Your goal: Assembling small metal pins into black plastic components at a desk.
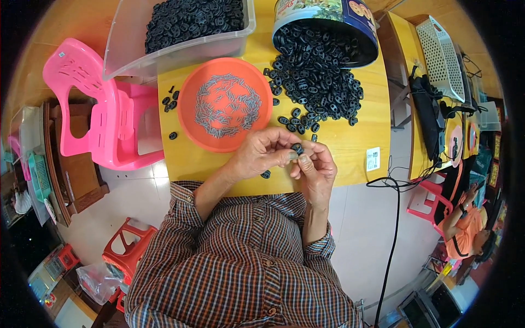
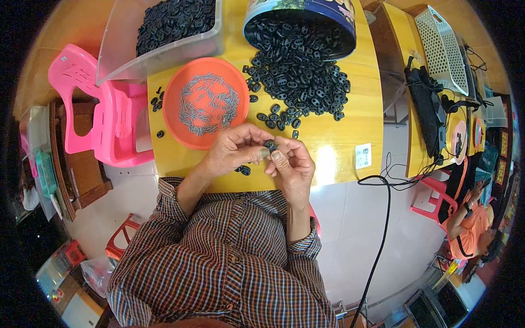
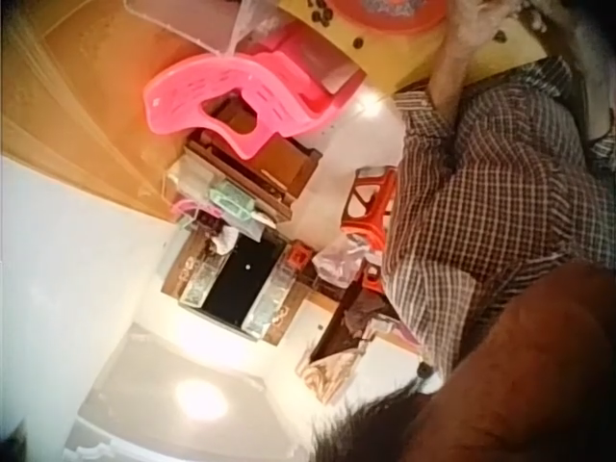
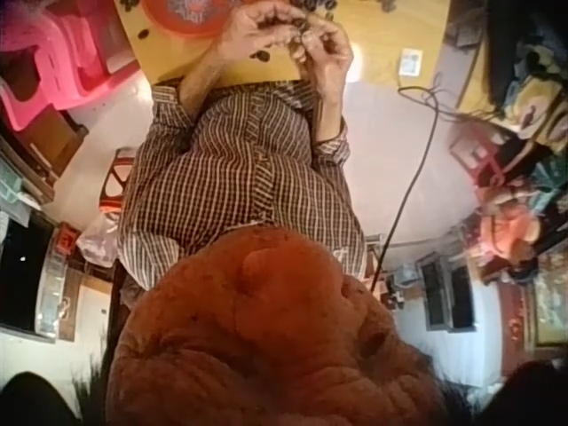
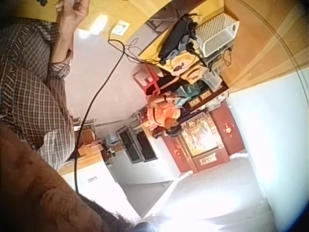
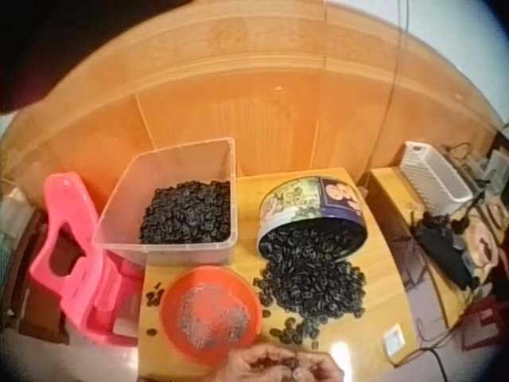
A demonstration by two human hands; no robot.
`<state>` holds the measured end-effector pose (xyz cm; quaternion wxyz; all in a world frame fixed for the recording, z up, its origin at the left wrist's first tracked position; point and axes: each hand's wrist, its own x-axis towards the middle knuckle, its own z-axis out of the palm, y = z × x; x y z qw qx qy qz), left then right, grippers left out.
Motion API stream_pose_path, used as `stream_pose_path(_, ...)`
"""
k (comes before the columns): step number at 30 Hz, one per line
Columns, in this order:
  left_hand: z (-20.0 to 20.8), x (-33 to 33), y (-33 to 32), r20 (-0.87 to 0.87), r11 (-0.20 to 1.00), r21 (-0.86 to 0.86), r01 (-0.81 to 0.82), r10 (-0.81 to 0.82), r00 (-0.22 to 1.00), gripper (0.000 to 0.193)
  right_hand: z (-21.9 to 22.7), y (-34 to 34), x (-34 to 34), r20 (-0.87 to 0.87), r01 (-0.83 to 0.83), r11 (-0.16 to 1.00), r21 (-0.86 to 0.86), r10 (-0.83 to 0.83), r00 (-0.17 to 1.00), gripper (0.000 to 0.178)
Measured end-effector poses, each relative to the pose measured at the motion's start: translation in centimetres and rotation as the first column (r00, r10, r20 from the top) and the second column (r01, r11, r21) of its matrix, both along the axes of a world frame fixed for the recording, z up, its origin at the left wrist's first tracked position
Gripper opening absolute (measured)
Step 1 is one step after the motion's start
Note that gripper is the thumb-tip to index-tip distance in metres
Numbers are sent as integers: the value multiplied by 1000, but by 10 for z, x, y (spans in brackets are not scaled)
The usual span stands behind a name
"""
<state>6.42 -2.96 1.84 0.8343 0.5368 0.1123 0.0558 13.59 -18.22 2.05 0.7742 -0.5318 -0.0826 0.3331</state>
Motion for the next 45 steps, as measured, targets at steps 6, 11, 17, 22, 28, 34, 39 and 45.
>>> stream_pose_path(6, -5, 0, -5, 42, 998, -49, -34, 36, 998, 27, 3, 0, -4, 99, 63, 996, -65, -56, 994, 27)
stream_pose_path(11, -3, -1, -7, -2, 998, -45, -39, 39, 999, 28, 7, 1, -4, 149, 93, 993, -72, -82, 985, 24)
stream_pose_path(17, -4, -1, -10, 71, 997, 28, -66, 64, 995, 30, 2, -3, -4, 172, 106, 992, -64, -94, 981, 24)
stream_pose_path(22, -6, -1, -9, 92, 953, 281, -110, 88, 992, 28, 2, -5, -2, 185, 112, 993, -35, -104, 977, 23)
stream_pose_path(28, -4, 0, -11, 137, 901, 414, -134, 84, 987, 27, 8, -7, -1, 197, 119, 990, -70, -103, 975, 19)
stream_pose_path(34, 2, 2, -15, 138, 887, 439, -145, 93, 986, 26, 7, -7, -2, 237, 135, 987, -81, -113, 965, 17)
stream_pose_path(39, 1, 1, -21, 72, 943, 278, -182, 168, 983, 24, 4, -4, -4, 166, 131, 988, -85, -115, 979, 17)
stream_pose_path(45, -4, -1, -22, 85, 886, 420, -196, 176, 981, 25, 4, -3, -7, 149, 144, 979, -143, -123, 981, 18)
